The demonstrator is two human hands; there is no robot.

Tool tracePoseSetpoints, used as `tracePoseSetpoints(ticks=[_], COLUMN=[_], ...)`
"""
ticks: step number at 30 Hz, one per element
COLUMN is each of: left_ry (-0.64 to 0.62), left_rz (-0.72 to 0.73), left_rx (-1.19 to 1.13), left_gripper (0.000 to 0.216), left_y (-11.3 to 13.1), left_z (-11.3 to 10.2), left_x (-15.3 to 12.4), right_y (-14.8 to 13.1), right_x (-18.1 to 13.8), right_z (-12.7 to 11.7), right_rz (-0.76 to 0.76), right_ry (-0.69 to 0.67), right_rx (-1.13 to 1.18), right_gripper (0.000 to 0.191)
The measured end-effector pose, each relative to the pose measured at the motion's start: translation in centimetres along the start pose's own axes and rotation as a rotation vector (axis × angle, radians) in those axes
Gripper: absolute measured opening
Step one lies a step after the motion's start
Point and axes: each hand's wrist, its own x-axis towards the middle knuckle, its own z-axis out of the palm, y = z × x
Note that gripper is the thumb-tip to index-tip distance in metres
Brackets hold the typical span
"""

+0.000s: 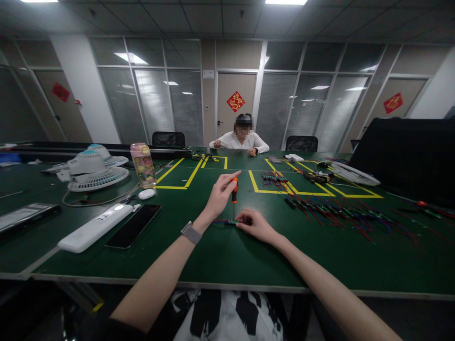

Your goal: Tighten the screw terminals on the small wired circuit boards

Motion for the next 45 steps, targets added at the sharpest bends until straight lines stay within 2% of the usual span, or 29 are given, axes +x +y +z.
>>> tracePoseSetpoints(ticks=[3,8,13,18,23,29,34,39,45], left_ry=[-0.041,0.037,-0.044,0.069,-0.031,0.085,-0.01,0.042,-0.05], left_rz=[-0.044,0.034,-0.015,0.058,-0.031,0.049,-0.021,0.023,-0.056], left_rx=[-0.088,0.055,-0.038,0.139,-0.079,0.079,-0.067,0.027,-0.117], left_gripper=[0.035,0.03,0.035,0.029,0.034,0.029,0.034,0.03,0.036], left_y=[0.06,-0.2,-0.36,-0.19,-0.01,-0.12,-0.19,-0.14,-0.04], left_z=[0.05,-0.01,0.0,-0.05,0.0,-0.05,-0.11,-0.03,0.04], left_x=[0.02,-0.04,-0.03,-0.15,-0.03,-0.11,0.01,0.0,-0.01], right_y=[-0.03,-0.13,-0.06,-0.02,0.19,0.17,0.18,0.12,0.02], right_x=[0.01,-0.01,-0.01,0.01,0.04,0.08,0.08,0.07,0.04], right_z=[0.0,0.05,0.07,0.02,0.09,0.12,0.12,0.1,0.02], right_rz=[0.007,-0.002,-0.011,-0.011,-0.019,-0.017,-0.019,-0.014,-0.014], right_ry=[0.001,0.0,0.001,-0.002,0.001,0.0,0.002,-0.005,-0.007], right_rx=[0.005,0.006,0.004,0.003,-0.004,-0.005,-0.003,-0.005,-0.002], right_gripper=[0.012,0.012,0.013,0.012,0.012,0.012,0.011,0.012,0.012])
